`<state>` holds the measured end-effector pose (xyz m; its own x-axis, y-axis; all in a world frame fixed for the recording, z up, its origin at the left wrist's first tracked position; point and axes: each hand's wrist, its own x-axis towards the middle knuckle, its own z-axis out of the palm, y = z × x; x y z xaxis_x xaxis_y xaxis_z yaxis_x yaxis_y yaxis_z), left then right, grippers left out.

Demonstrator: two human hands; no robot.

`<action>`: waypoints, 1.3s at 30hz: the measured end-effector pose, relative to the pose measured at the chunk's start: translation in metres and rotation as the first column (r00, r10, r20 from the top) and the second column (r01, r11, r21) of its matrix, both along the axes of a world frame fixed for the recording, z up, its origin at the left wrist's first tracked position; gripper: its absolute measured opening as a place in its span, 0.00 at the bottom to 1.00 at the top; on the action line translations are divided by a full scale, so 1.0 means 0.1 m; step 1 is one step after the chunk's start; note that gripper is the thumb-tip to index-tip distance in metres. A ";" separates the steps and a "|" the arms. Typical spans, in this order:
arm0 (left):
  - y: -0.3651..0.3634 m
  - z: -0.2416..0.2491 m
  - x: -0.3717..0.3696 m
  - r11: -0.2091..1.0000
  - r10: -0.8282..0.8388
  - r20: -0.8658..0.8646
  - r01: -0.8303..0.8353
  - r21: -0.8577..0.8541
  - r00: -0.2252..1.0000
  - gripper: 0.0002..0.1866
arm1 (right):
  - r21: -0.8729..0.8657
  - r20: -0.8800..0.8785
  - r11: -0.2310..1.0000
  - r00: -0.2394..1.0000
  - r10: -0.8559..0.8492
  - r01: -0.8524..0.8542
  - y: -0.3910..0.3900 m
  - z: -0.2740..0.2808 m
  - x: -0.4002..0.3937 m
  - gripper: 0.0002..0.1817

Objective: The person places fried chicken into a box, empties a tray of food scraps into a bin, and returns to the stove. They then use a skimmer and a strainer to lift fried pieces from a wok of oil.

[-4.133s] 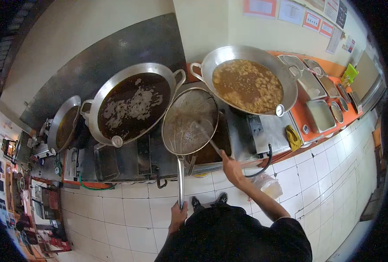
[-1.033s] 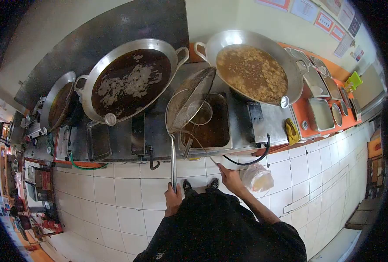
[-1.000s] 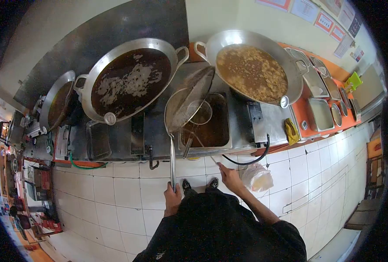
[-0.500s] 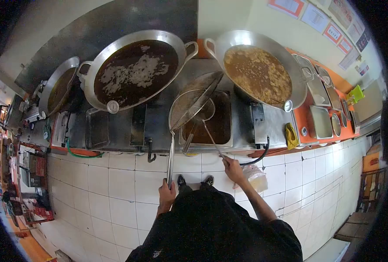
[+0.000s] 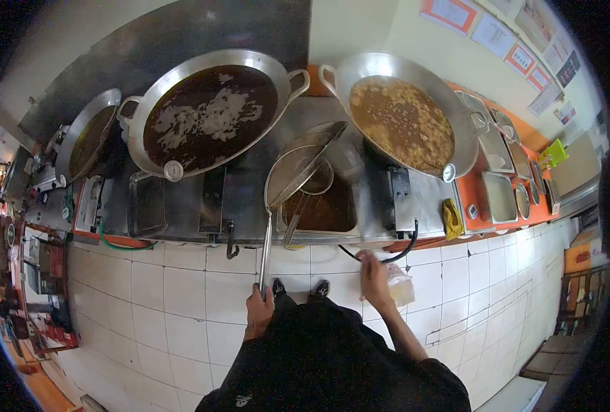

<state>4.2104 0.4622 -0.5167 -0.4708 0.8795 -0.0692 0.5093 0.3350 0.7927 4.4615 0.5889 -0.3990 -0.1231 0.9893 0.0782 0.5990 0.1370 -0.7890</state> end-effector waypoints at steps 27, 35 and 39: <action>0.04 0.27 -0.08 0.996 0.044 -0.125 -0.034 0.077 0.991 0.11 | -0.084 -0.114 0.992 0.988 -0.109 0.099 0.05 -0.51 -0.28 0.17; -0.18 0.31 -0.48 0.997 -0.034 0.247 0.048 -0.055 0.968 0.11 | -0.470 -0.077 0.874 0.981 -0.179 0.122 0.75 -1.07 -0.42 0.20; -0.26 0.45 -0.61 0.982 0.015 0.391 0.060 -0.178 0.920 0.12 | -0.001 0.346 0.995 0.934 -0.091 0.098 0.75 -1.24 -0.40 0.19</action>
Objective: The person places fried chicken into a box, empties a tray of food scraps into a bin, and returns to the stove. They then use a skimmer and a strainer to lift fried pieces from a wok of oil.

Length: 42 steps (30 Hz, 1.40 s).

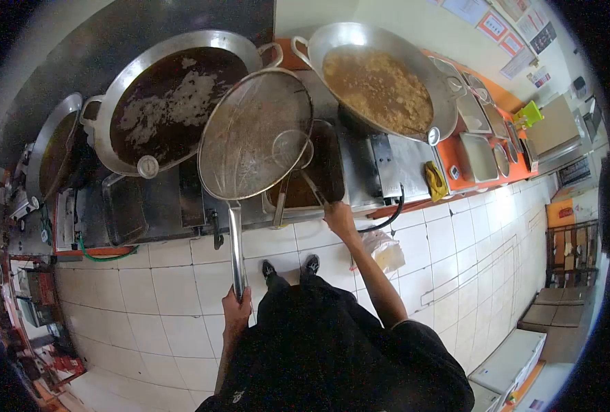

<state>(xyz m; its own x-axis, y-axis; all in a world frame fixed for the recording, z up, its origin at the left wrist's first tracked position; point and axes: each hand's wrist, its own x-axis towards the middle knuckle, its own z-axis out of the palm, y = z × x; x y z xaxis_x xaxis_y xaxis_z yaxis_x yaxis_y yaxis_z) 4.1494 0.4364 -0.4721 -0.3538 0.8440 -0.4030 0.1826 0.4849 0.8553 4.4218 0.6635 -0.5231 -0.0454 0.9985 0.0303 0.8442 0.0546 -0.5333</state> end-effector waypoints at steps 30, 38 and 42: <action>2.08 -0.31 1.25 0.757 -0.580 -0.382 0.649 0.073 0.719 0.19 | 0.481 0.023 0.854 0.971 -0.236 0.197 0.46 2.67 1.50 0.17; 2.41 -0.52 1.47 0.904 -0.315 -0.915 0.372 -0.210 0.251 0.23 | 0.336 0.154 0.913 0.943 -0.295 0.231 1.45 2.62 3.04 0.25; 2.33 -0.57 1.38 0.865 -0.501 -0.836 0.106 -0.490 0.224 0.26 | 0.223 0.096 0.946 0.960 -0.262 0.236 1.86 2.77 3.48 0.26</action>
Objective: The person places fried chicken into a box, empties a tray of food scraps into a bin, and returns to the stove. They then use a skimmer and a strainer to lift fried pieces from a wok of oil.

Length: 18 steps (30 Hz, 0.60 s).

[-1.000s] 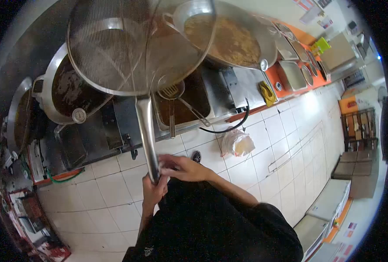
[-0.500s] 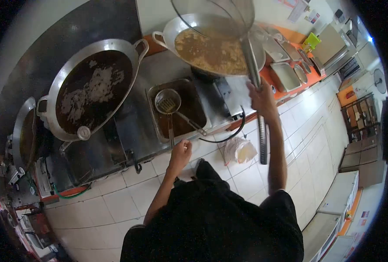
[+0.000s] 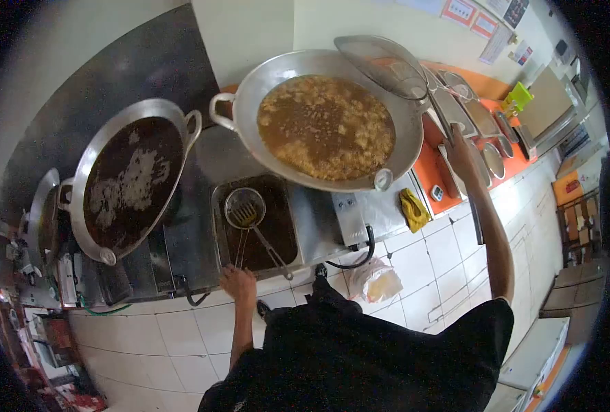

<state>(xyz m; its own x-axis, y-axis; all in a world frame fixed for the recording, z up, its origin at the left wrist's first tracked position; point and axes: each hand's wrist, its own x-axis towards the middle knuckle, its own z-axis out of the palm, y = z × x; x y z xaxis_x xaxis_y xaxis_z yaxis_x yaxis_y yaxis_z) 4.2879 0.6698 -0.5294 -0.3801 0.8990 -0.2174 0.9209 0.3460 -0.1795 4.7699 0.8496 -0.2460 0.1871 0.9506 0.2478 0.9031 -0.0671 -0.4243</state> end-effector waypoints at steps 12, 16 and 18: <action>0.03 0.23 -0.22 0.929 -0.035 0.405 -0.121 0.351 0.914 0.19 | -0.457 -0.425 0.806 0.889 0.173 -0.375 1.20 -0.24 0.37 0.13; 0.19 0.59 -0.27 0.932 0.135 0.552 -0.295 0.212 0.823 0.16 | -0.448 -0.384 0.784 0.885 0.264 -0.429 1.34 -0.21 0.44 0.13; 0.17 0.59 -0.29 0.937 0.156 0.587 -0.308 0.167 0.794 0.14 | -0.416 -0.299 0.828 0.917 0.265 -0.375 1.25 0.01 0.41 0.14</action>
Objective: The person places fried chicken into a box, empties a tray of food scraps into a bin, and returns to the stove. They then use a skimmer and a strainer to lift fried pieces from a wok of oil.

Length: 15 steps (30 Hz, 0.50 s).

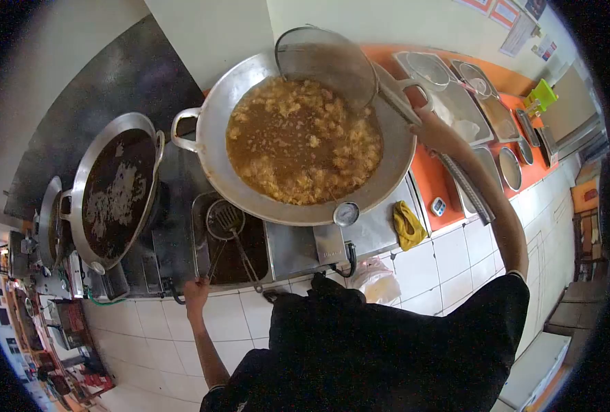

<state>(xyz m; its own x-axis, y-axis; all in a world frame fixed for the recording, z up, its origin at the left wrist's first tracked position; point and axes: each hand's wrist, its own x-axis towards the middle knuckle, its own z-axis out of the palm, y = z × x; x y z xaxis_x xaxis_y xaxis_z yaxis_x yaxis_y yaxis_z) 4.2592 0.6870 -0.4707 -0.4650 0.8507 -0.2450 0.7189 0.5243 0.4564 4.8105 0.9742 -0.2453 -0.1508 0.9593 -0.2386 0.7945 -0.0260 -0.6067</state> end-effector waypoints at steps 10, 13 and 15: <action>-0.16 -0.66 0.44 0.967 0.066 -0.383 0.036 0.253 0.921 0.14 | 0.290 0.343 0.940 0.936 0.074 -0.180 0.02 0.13 0.48 0.18; 0.13 -0.38 1.05 0.999 -0.011 -0.211 0.004 -0.035 0.977 0.19 | 0.034 0.268 0.999 0.963 -0.016 0.007 -0.26 0.49 0.22 0.22; 0.10 -0.95 1.11 0.988 -0.142 -0.272 0.118 -0.103 0.952 0.23 | -0.028 0.219 0.997 0.974 -0.062 0.070 -0.36 0.53 0.22 0.24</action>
